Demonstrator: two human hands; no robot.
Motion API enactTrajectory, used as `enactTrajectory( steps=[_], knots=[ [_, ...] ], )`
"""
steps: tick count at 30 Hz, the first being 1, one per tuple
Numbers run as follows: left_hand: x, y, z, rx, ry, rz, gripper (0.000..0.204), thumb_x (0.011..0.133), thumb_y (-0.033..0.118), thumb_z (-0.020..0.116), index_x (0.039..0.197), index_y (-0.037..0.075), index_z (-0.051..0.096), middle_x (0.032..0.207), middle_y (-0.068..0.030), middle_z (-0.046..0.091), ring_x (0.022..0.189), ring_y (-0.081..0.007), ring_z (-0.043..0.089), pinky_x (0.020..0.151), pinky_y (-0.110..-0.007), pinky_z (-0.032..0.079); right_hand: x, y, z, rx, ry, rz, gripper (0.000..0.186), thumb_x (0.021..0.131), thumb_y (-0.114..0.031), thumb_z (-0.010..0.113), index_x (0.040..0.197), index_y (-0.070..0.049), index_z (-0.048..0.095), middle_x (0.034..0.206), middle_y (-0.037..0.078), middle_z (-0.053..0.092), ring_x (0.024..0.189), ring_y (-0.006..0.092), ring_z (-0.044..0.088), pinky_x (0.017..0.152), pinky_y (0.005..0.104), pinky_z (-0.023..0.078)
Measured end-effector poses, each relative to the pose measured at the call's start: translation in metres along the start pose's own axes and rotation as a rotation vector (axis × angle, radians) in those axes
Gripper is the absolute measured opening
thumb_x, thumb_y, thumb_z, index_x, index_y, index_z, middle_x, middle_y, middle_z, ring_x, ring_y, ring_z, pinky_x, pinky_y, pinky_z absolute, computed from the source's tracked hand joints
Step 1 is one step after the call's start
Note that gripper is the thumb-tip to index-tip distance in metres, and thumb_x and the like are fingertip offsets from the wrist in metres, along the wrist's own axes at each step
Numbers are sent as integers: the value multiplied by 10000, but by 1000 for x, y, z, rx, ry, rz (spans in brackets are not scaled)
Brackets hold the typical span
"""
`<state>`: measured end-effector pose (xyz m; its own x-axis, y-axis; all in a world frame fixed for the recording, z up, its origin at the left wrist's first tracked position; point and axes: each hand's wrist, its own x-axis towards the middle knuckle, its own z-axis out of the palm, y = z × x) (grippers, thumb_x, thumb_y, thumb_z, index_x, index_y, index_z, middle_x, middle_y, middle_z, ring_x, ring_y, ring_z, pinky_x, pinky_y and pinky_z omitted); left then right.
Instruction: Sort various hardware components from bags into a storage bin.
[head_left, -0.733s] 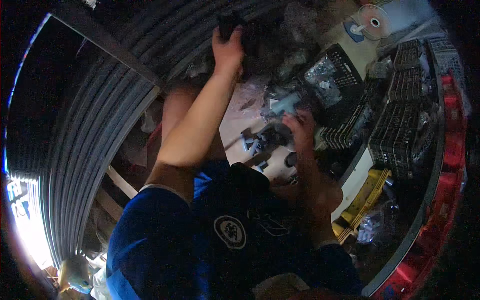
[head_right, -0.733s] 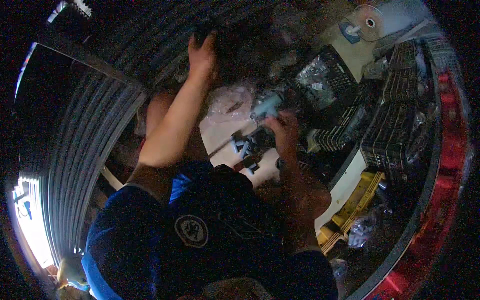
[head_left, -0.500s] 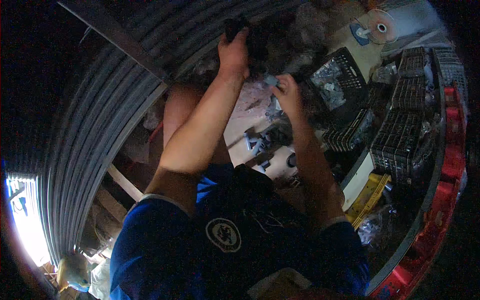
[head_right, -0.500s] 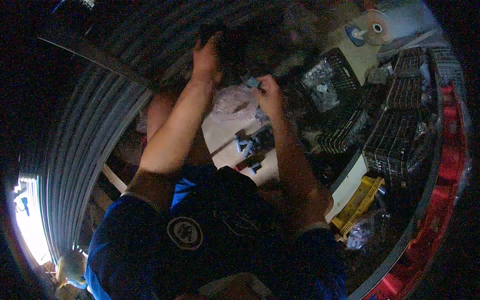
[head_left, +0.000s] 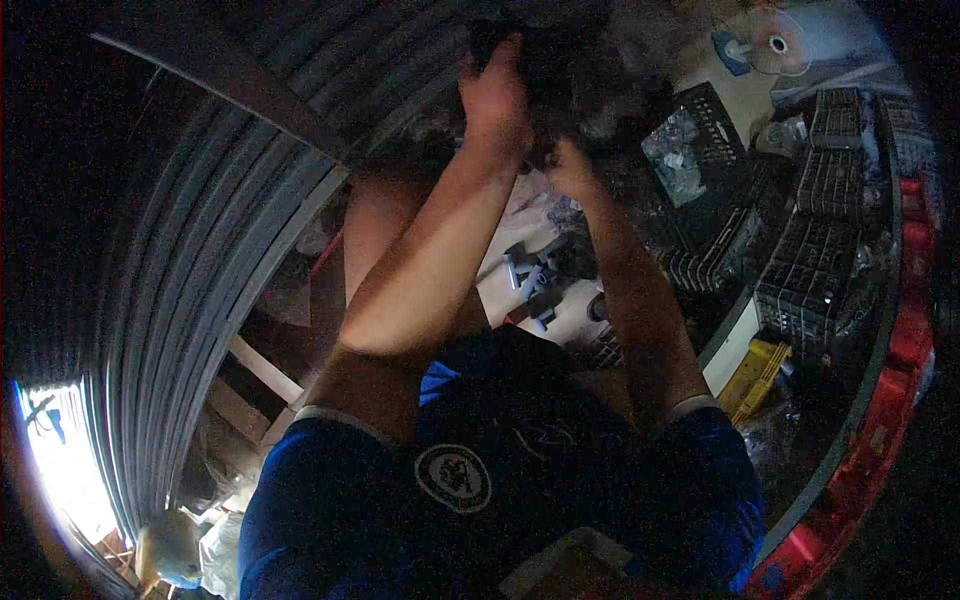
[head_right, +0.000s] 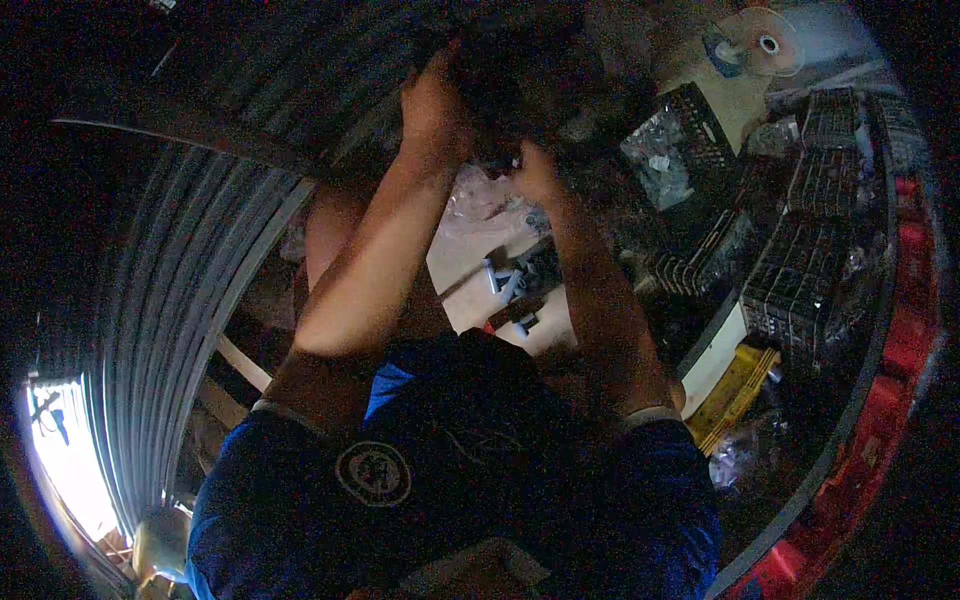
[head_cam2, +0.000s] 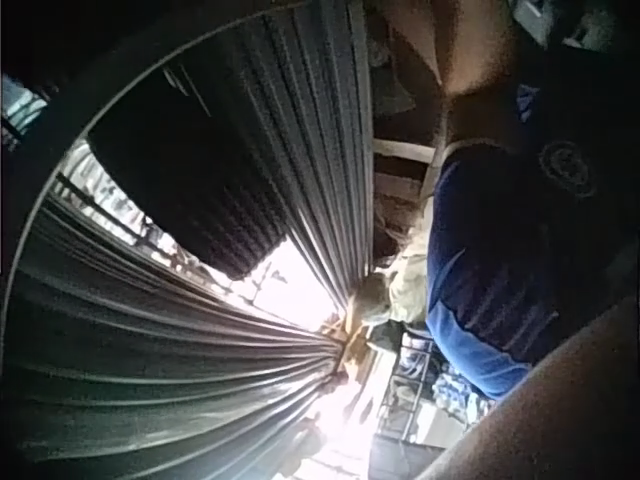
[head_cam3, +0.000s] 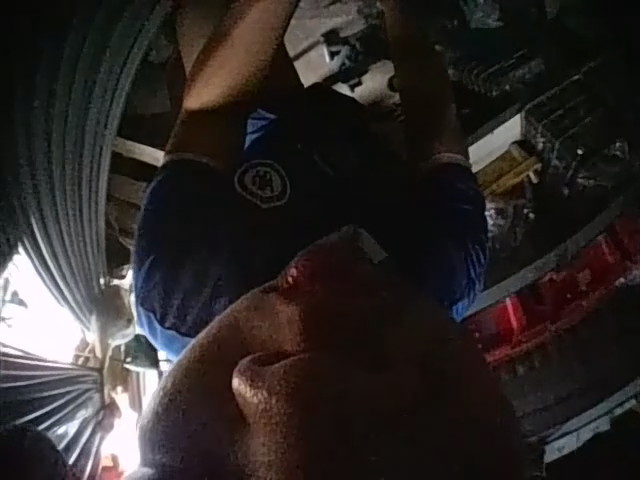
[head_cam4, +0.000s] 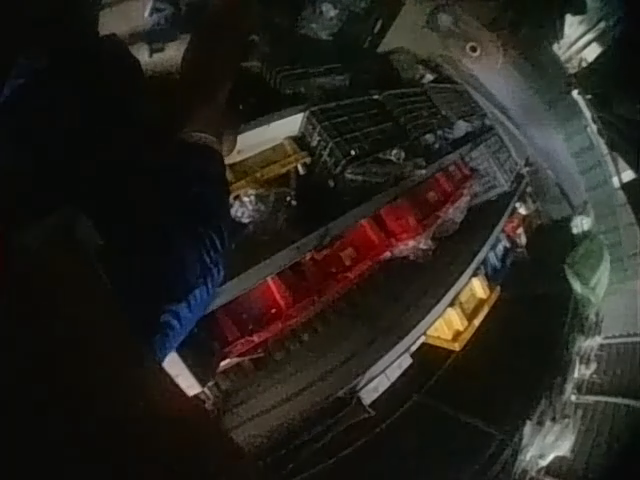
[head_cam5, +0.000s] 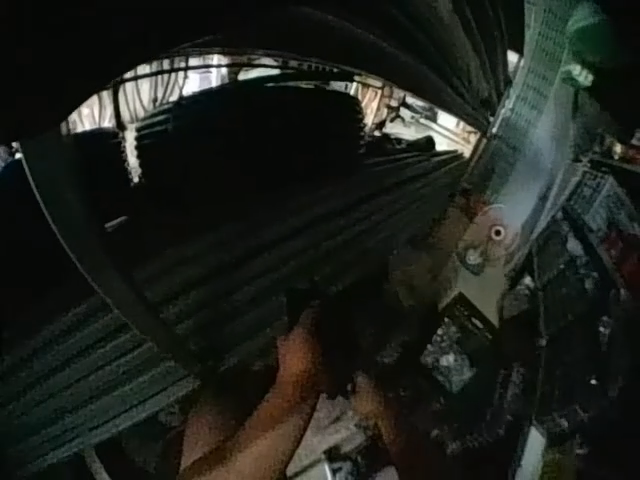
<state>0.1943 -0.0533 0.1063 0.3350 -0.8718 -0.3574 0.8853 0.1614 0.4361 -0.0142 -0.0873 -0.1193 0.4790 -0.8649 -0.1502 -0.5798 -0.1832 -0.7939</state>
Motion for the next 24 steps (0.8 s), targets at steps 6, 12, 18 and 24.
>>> enactTrajectory(
  steps=[6,12,18,24],
  knots=[
    [2,-1,-3,89,-93,55,599,866,135,627,1368,-18,338,1196,-185,572,1023,-334,585,881,-442,490,-11,-21,-12,-46,-28,-116,517,743,-139,737,1219,-38,562,1183,164,623,1096,320,585,952,410,458],
    [-5,8,0,63,-45,-13,608,858,174,636,1381,25,365,1220,-176,574,1064,-367,577,893,-471,487,-32,-37,-18,-508,-157,-55,463,747,-159,734,1166,-30,589,1129,156,664,1033,286,627,895,419,480],
    [-26,20,16,203,-2,-76,437,912,220,560,1278,-16,524,1257,-175,595,1145,-327,572,962,-428,475,-50,-46,-20,-181,-222,164,416,728,-111,735,1118,-43,608,1068,159,669,1020,269,630,855,402,495],
    [-22,1,1,623,-355,153,597,897,286,596,1420,97,378,1378,-138,470,1245,-346,467,1058,-446,360,-79,-40,-23,-188,-356,97,371,714,-59,738,1052,-46,587,1007,150,666,935,262,650,791,411,503]
  ],
)
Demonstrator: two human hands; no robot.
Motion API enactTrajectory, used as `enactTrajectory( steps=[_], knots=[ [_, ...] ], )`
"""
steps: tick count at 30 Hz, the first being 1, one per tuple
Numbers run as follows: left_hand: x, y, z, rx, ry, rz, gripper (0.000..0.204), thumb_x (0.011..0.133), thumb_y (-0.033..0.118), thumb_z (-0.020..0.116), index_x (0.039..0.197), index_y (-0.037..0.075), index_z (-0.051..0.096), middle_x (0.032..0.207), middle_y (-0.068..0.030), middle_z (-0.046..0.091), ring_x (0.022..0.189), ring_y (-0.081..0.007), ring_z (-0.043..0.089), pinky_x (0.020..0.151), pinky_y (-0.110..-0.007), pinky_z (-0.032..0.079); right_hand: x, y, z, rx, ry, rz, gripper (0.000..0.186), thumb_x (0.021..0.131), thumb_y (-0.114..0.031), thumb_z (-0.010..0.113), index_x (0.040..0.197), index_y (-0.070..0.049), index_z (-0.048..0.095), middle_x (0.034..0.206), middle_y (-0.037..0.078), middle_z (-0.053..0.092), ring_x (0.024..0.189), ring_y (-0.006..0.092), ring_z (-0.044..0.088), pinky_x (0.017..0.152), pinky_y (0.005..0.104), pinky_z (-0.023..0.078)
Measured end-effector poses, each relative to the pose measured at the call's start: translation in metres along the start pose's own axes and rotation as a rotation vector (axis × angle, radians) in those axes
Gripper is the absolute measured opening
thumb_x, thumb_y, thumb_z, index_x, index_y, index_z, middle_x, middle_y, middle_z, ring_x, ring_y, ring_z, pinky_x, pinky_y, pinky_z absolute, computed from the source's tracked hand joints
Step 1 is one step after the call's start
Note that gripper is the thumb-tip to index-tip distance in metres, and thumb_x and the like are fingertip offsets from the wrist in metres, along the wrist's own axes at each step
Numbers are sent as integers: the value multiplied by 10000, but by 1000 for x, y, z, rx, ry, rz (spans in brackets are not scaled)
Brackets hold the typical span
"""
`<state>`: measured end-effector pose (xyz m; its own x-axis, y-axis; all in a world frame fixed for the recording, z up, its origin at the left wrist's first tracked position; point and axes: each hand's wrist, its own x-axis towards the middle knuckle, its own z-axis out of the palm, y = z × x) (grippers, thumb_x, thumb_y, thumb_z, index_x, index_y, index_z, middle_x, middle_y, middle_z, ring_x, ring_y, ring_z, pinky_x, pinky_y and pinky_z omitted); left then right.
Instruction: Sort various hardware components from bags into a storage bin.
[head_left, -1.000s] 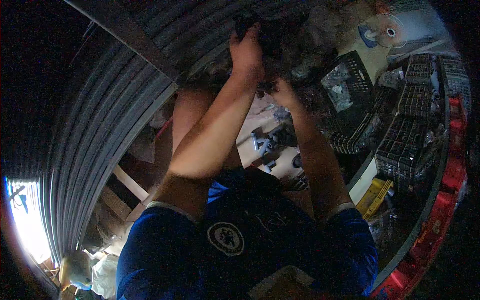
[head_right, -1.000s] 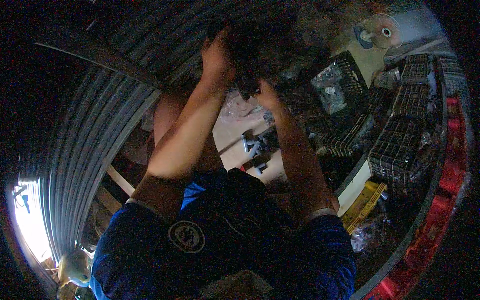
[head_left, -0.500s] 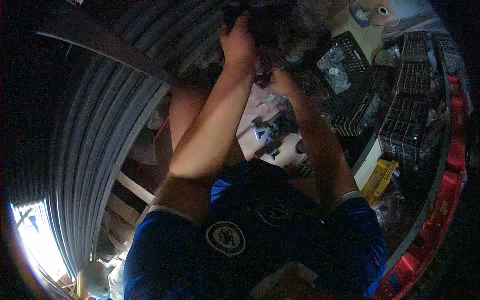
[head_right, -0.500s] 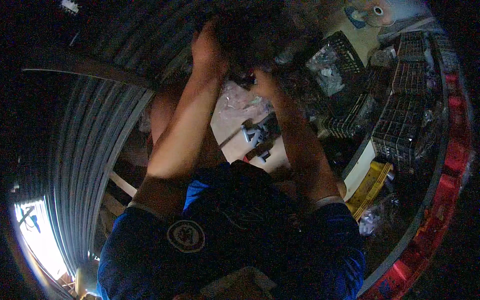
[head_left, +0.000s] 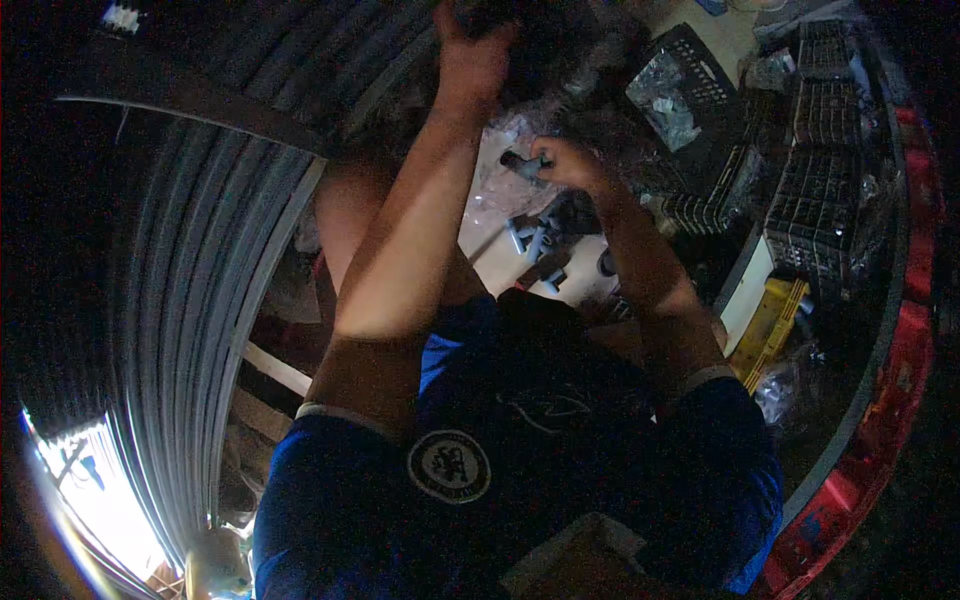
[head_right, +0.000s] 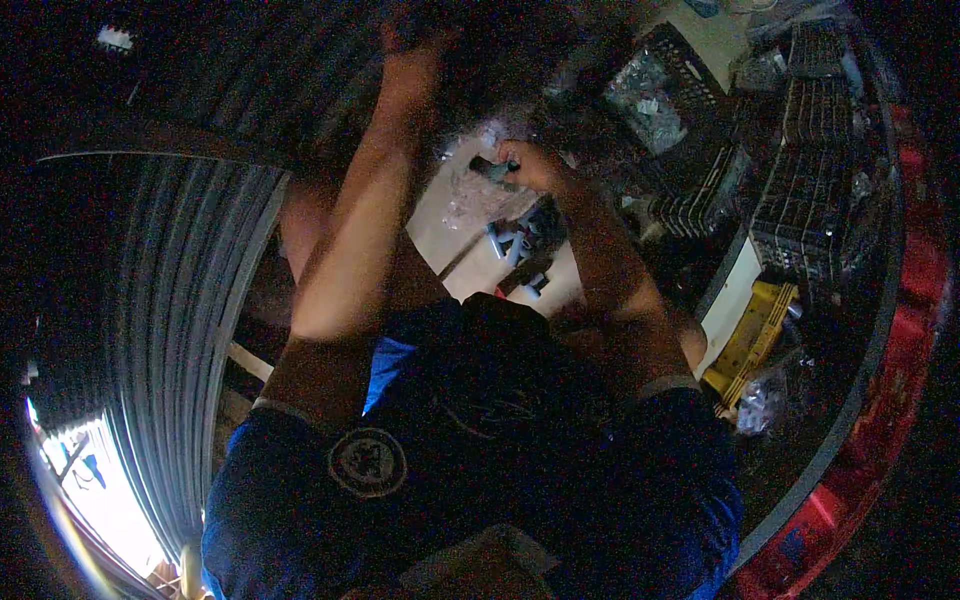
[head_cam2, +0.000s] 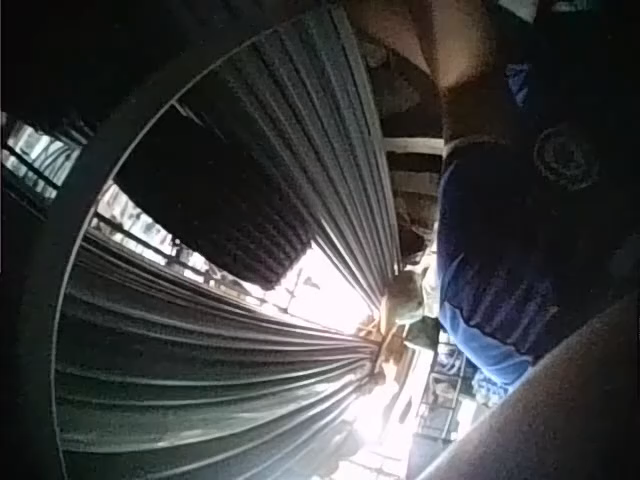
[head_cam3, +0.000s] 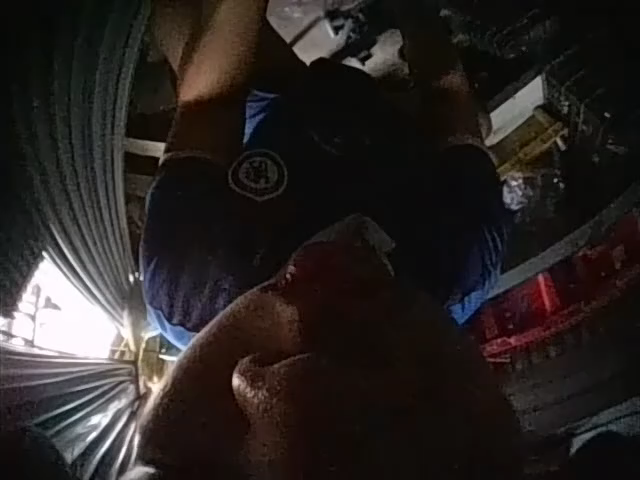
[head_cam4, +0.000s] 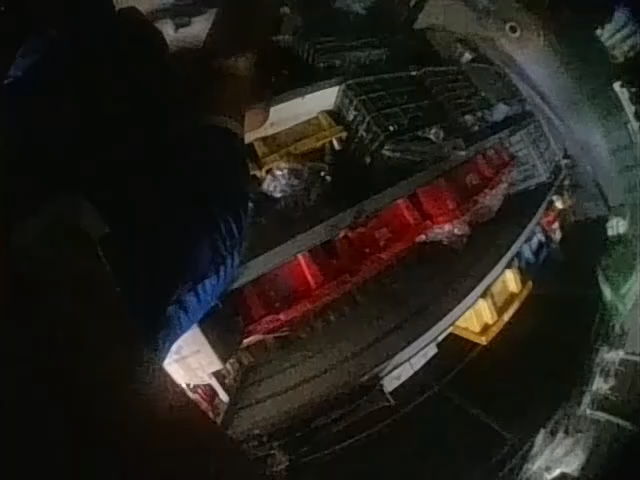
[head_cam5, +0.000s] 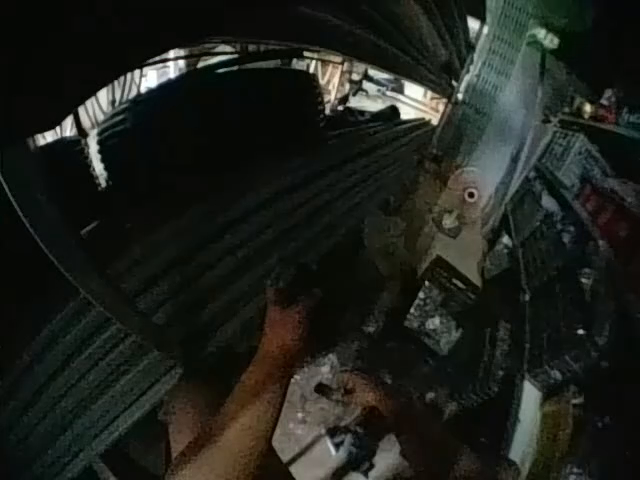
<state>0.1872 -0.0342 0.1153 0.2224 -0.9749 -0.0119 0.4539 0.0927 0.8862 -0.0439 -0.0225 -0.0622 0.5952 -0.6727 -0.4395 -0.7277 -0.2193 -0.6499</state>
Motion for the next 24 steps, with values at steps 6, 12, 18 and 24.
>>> enactTrajectory(
  steps=[6,12,18,24],
  knots=[
    [-4,-32,-17,956,-272,109,528,800,265,659,1295,120,547,1251,-187,605,1169,-340,574,978,-396,465,-25,-3,21,-359,6,-6,319,747,-161,732,1047,-84,654,929,167,673,862,316,663,775,429,513],
    [-3,-39,-29,1189,-302,177,583,781,312,672,1322,136,542,1288,-192,578,1201,-361,546,1036,-414,423,-31,8,55,-442,-265,58,262,800,-263,648,973,-71,692,836,188,670,790,354,658,745,448,516],
    [0,-43,-24,1123,-231,123,638,772,327,682,1342,89,522,1273,-228,576,1202,-366,545,1038,-411,423,-24,39,76,-242,299,-331,166,807,-185,609,857,-44,681,802,204,658,756,365,645,756,452,509],
    [-3,-26,-13,1068,-258,144,570,778,299,678,1288,73,561,1199,-237,615,1143,-376,583,983,-414,463,-3,-5,47,-441,187,-6,224,872,-259,597,855,-51,677,852,194,669,809,387,642,776,467,503]
  ],
)
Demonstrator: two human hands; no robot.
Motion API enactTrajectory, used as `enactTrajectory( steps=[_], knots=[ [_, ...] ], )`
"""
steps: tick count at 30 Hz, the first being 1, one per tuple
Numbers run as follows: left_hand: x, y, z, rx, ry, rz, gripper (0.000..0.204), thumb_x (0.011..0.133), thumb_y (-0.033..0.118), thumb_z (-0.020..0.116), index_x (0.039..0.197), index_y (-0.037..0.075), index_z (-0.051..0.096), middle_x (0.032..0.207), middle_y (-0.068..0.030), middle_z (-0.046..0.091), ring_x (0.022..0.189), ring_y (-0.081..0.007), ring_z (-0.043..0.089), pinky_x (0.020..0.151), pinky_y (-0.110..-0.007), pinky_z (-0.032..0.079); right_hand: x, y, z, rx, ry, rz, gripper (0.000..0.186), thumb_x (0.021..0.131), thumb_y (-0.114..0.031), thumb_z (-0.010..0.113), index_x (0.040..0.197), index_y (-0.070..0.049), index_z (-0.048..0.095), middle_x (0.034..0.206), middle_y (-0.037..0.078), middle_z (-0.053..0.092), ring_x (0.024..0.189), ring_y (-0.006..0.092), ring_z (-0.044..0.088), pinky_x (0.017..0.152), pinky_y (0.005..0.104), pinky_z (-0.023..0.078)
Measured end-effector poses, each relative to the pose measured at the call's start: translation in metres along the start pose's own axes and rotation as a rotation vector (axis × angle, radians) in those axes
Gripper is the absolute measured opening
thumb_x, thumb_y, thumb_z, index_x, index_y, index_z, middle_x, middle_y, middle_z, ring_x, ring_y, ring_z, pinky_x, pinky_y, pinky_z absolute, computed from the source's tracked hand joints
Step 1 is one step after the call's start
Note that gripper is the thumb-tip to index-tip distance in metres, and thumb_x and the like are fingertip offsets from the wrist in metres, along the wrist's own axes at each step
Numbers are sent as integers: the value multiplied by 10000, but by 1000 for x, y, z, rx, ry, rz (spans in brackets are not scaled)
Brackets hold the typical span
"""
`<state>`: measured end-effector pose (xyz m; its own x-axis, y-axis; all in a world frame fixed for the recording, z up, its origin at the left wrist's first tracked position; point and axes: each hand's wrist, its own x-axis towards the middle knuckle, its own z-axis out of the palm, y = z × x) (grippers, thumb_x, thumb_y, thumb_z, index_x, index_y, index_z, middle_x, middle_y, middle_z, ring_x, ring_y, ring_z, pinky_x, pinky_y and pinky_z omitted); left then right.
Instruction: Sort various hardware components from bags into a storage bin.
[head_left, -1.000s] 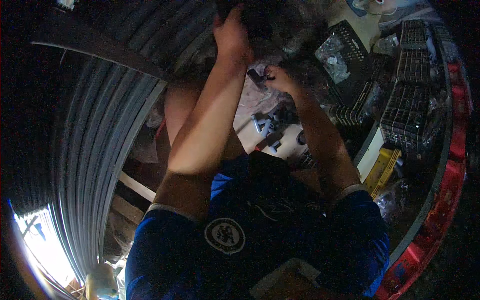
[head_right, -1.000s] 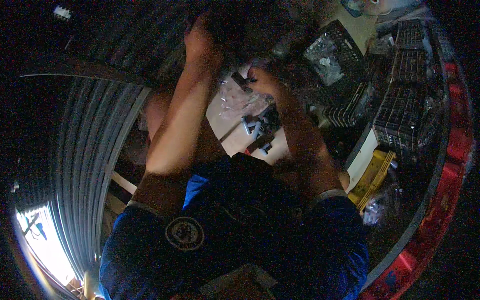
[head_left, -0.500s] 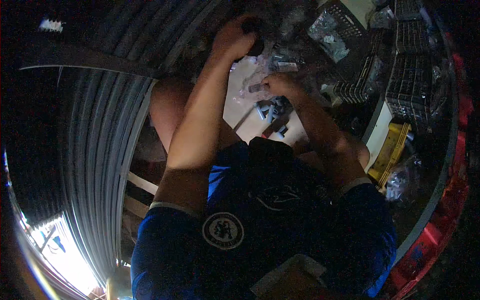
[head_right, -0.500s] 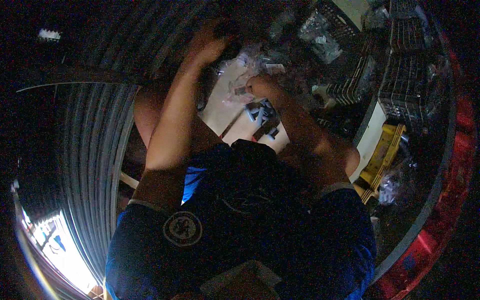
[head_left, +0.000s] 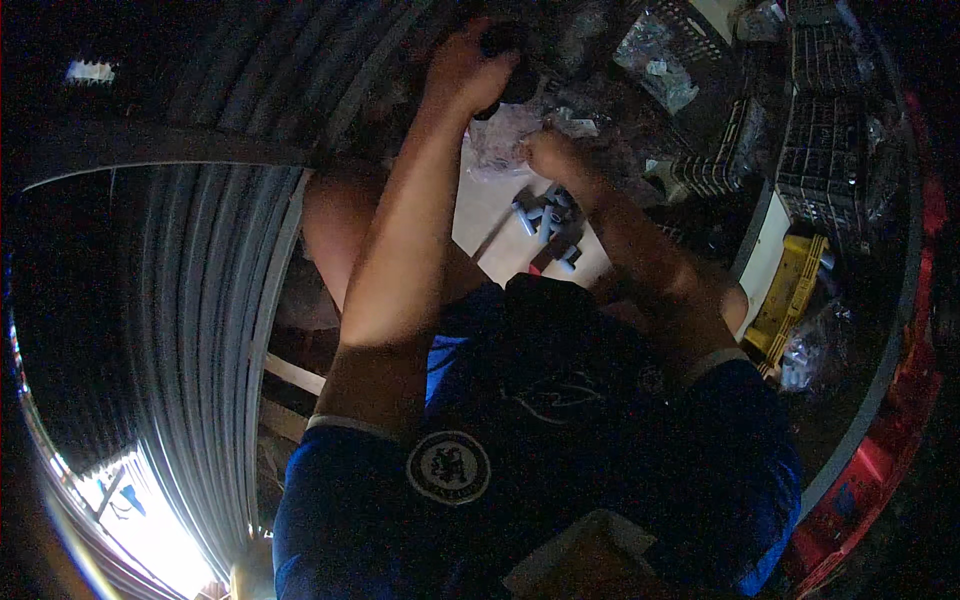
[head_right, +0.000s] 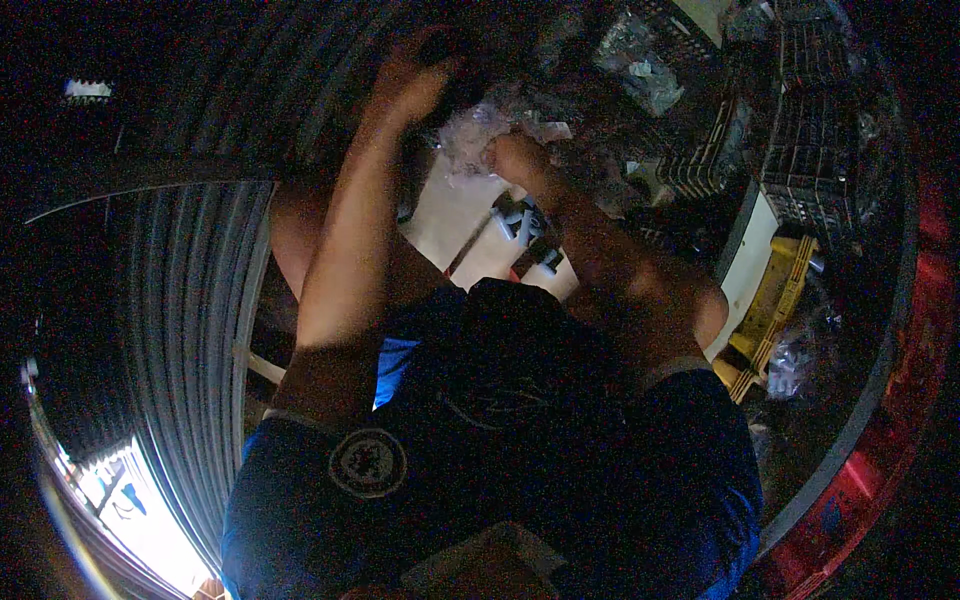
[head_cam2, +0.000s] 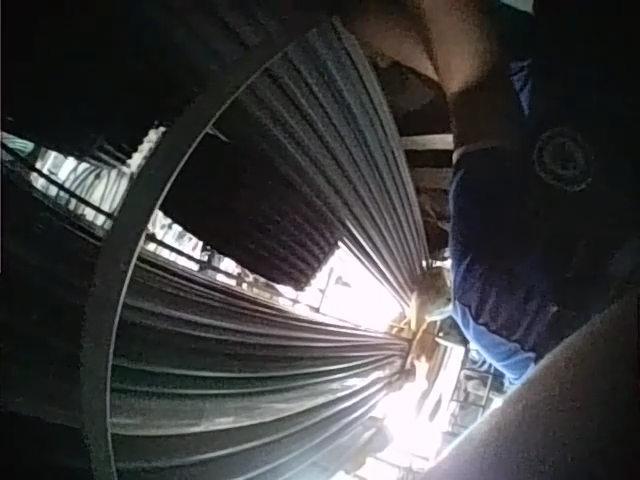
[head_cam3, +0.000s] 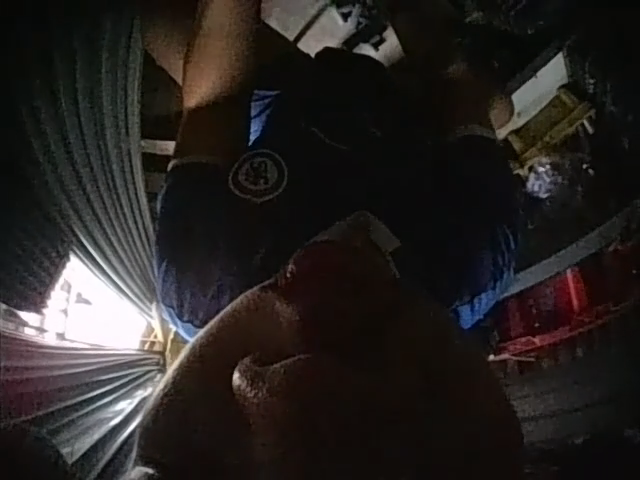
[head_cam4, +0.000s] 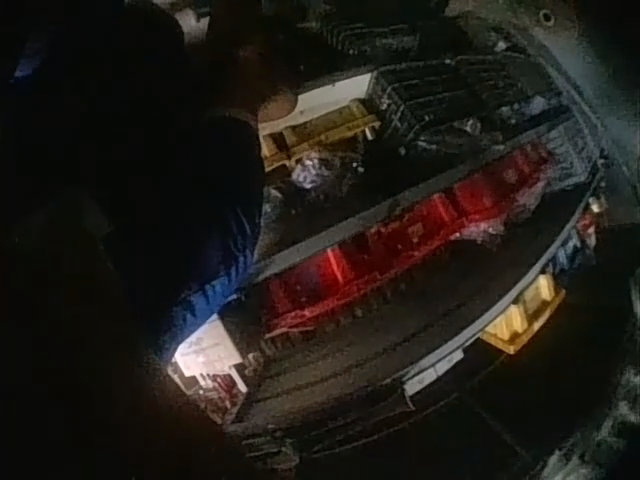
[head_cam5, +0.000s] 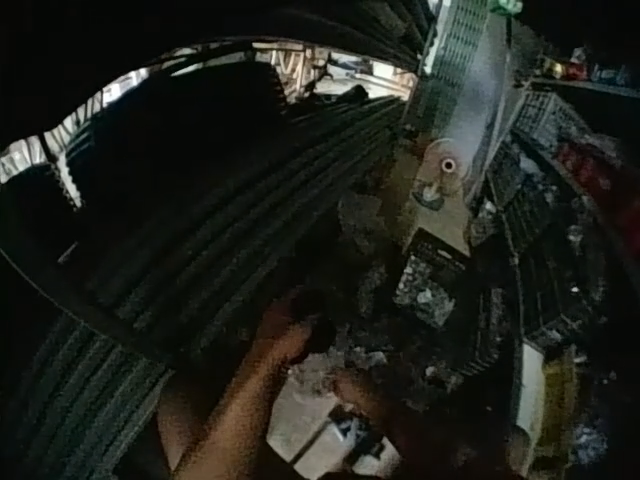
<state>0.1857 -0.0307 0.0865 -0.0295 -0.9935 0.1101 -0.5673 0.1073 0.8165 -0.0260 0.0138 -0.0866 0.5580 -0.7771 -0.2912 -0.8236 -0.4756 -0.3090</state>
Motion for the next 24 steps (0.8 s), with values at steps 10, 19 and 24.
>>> enactTrajectory(
  steps=[10,19,24],
  knots=[
    [3,-29,14,88,157,-59,568,784,380,674,1263,88,584,1200,-226,618,1145,-368,584,976,-445,466,19,-19,-35,17,39,329,287,862,-338,634,891,-64,716,940,217,680,910,399,656,826,483,513],
    [-1,-36,51,299,-84,-227,694,781,485,662,1370,157,497,1324,-190,551,1171,-386,564,985,-477,452,20,-25,-25,-157,-226,447,1121,654,-186,788,1542,-226,106,1386,261,464,1205,440,515,988,498,457],
    [-2,-18,32,107,-41,-205,596,775,418,697,1257,83,596,1204,-198,628,1134,-360,594,973,-429,464,38,-18,-34,-227,-100,401,1120,603,-275,843,1507,-140,196,1290,236,533,1140,410,559,955,480,470]
  ],
)
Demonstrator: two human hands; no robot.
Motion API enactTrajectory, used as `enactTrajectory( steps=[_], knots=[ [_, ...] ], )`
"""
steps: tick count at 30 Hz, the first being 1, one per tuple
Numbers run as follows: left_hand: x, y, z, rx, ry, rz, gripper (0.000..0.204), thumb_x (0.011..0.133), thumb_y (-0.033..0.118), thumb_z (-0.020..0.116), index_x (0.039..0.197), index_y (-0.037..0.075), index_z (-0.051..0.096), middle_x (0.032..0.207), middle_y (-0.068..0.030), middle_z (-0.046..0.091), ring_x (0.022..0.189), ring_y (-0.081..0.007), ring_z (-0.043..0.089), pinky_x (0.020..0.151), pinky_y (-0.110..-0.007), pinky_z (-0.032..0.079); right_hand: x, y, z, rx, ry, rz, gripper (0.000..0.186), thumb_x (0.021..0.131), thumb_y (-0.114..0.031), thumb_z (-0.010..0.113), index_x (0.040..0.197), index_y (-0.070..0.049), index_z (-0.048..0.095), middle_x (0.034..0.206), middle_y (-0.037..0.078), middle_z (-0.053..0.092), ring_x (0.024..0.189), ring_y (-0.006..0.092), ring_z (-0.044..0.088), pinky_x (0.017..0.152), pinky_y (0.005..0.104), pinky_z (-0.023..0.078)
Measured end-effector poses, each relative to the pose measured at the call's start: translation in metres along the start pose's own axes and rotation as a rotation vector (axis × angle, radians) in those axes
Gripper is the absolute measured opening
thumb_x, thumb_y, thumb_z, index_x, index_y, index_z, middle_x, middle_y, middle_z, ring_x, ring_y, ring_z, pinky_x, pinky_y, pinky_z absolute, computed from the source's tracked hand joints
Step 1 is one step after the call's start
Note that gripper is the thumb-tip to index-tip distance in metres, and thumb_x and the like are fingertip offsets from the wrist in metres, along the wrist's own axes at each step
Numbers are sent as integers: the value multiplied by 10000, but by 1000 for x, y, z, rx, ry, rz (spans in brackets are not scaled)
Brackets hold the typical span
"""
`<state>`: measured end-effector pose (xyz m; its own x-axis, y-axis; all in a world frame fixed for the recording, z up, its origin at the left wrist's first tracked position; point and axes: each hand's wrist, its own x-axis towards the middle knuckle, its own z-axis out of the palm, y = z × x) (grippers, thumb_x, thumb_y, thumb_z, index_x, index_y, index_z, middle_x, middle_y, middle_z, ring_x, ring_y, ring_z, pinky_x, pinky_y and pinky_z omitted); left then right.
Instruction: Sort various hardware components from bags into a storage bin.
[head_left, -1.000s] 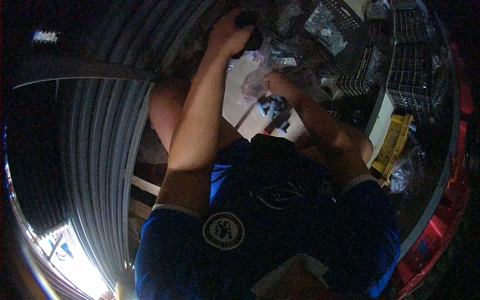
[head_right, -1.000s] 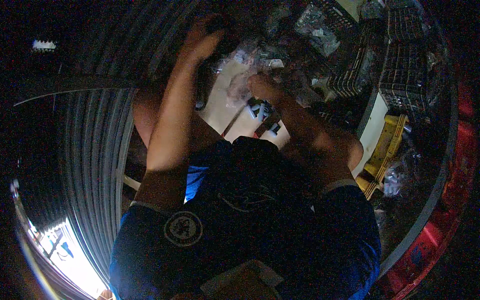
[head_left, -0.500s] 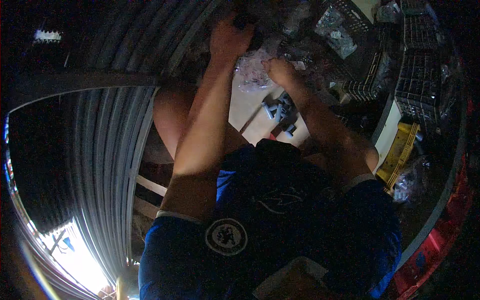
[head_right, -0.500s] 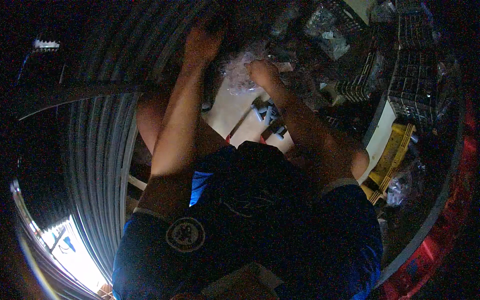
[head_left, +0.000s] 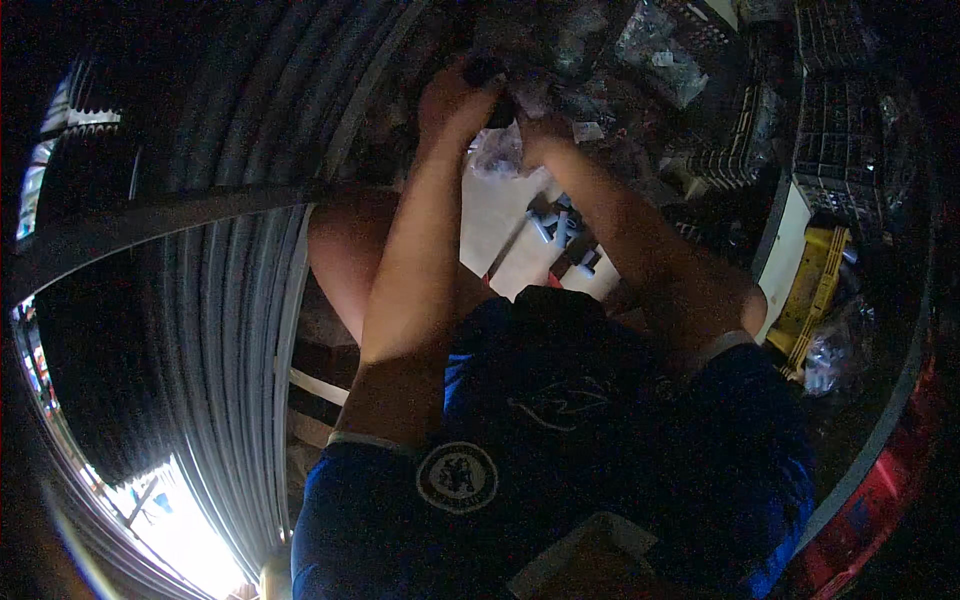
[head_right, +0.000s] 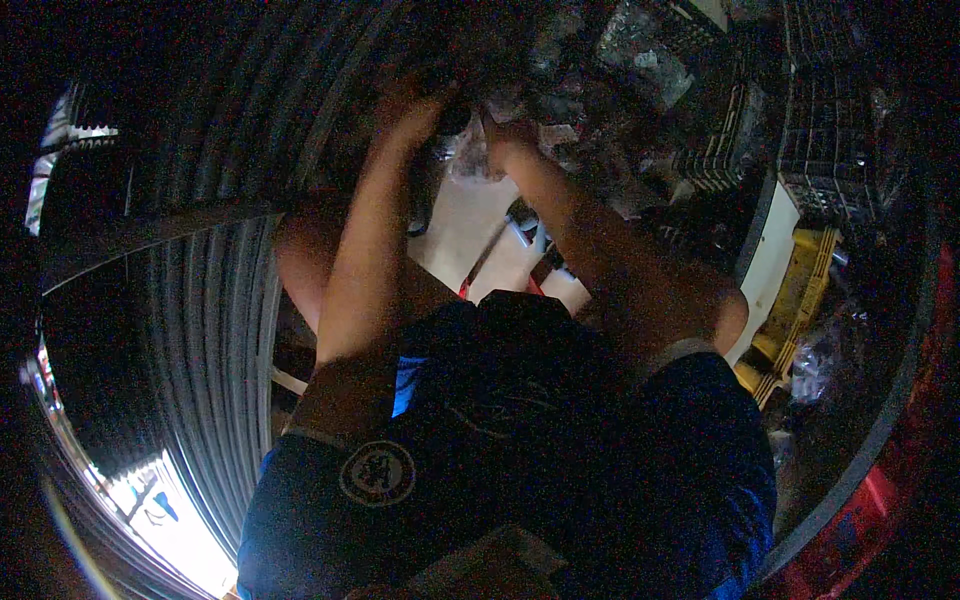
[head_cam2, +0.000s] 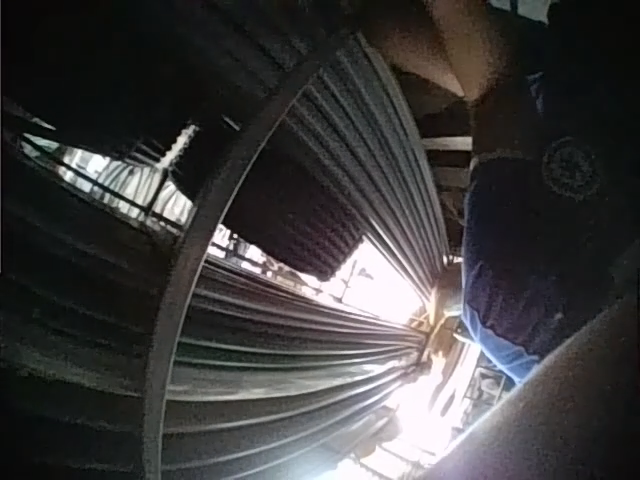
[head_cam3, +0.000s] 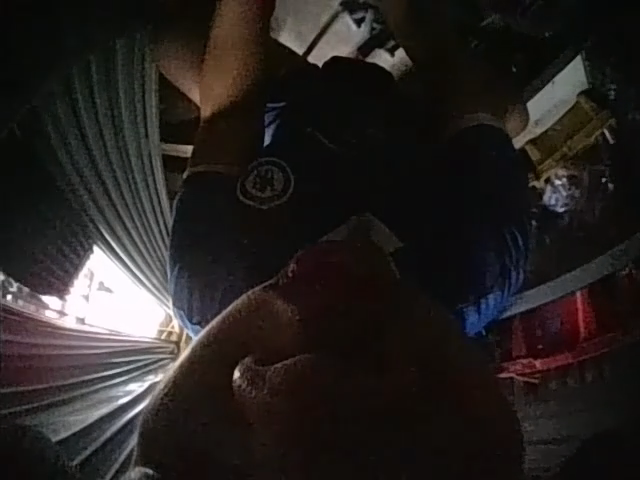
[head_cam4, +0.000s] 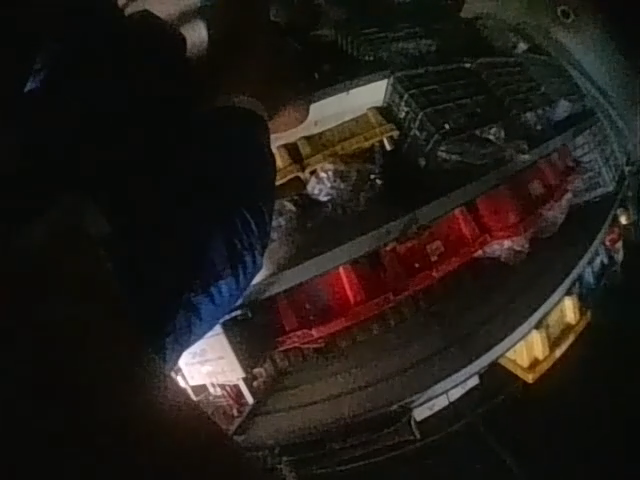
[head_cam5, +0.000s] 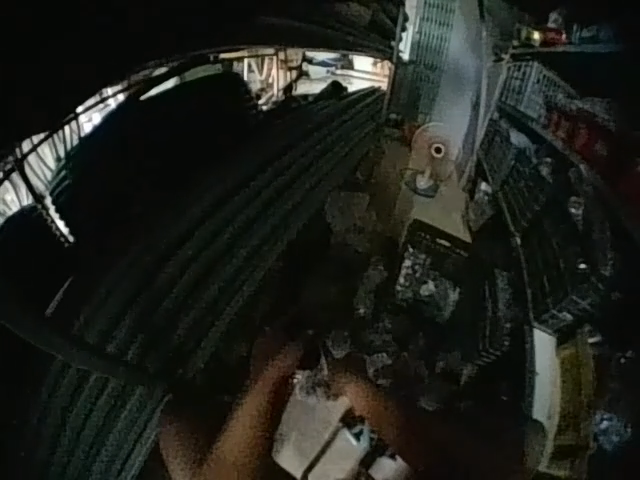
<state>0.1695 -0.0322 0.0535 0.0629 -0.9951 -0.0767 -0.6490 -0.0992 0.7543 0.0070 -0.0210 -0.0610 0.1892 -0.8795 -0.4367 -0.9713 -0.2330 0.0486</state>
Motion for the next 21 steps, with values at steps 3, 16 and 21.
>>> enactTrajectory(
  steps=[3,16,21],
  knots=[
    [0,3,-5,-23,13,32,564,777,406,708,1215,61,624,1154,-199,651,1116,-350,607,963,-415,470,23,5,-12,-32,-225,-193,719,686,-317,786,1292,-24,535,1164,213,637,1057,372,626,892,467,512],
    [-7,15,-34,-564,78,-29,746,833,505,641,1387,38,462,1389,-188,498,1280,-350,469,1083,-441,367,-65,27,93,667,-140,-277,248,877,-324,624,956,-91,655,893,142,646,755,289,656,681,449,494],
    [-18,13,-40,-1687,38,-252,568,871,402,622,1306,48,533,1298,-110,580,1203,-326,525,1033,-469,398,-105,38,202,525,-277,-194,355,847,-319,651,1141,-127,594,1120,172,577,963,338,603,824,484,474]
  ],
)
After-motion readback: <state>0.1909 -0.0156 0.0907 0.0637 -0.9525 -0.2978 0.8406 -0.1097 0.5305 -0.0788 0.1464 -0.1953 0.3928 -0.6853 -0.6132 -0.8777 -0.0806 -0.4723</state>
